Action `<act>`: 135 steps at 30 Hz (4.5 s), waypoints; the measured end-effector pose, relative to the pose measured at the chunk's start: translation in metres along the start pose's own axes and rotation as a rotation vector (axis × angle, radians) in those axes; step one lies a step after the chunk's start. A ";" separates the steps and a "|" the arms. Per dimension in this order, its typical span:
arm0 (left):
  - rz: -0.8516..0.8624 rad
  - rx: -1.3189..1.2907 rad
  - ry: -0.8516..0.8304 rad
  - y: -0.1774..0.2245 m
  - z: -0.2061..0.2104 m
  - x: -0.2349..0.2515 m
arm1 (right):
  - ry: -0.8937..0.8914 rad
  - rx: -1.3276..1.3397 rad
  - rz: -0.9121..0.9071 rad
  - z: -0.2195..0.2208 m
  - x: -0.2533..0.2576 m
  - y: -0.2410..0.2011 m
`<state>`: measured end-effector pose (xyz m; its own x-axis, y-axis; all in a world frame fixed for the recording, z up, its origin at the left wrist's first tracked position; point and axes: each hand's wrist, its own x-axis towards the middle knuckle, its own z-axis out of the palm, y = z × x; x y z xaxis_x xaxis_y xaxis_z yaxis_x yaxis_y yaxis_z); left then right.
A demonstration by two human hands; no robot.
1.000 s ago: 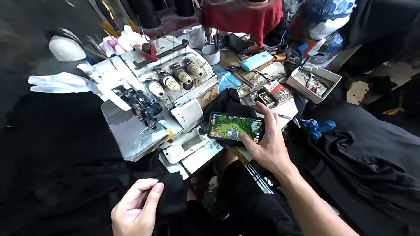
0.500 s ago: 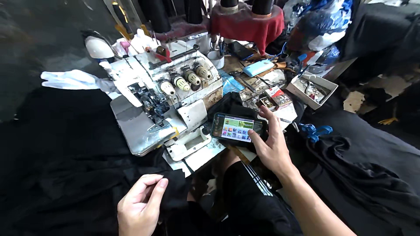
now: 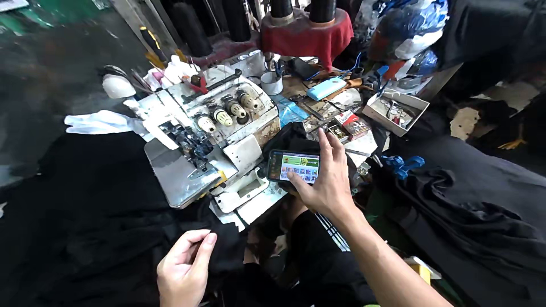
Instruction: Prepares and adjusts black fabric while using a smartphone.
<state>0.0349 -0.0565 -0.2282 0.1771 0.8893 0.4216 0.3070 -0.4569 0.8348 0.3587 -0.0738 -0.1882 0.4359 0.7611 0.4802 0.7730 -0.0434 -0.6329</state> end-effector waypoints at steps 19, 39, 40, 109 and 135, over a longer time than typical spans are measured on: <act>0.034 -0.042 0.015 -0.003 -0.001 0.000 | -0.504 -0.187 -0.160 -0.050 0.064 0.001; 0.027 -0.025 0.003 -0.003 -0.001 0.002 | -0.854 -0.153 -0.226 -0.030 0.116 -0.005; 0.021 -0.019 0.003 -0.002 -0.001 0.001 | -0.812 -0.150 -0.234 -0.024 0.116 -0.004; 0.257 0.244 -0.176 0.074 0.032 0.008 | -0.746 1.109 0.240 0.009 -0.081 -0.011; 0.039 -0.037 -0.372 0.050 0.058 0.020 | -0.640 0.979 -0.026 0.016 -0.080 -0.007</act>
<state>0.1077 -0.0629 -0.1984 0.5179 0.8006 0.3013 0.2608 -0.4832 0.8357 0.3113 -0.1240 -0.2323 -0.1023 0.9537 0.2828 -0.0283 0.2814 -0.9592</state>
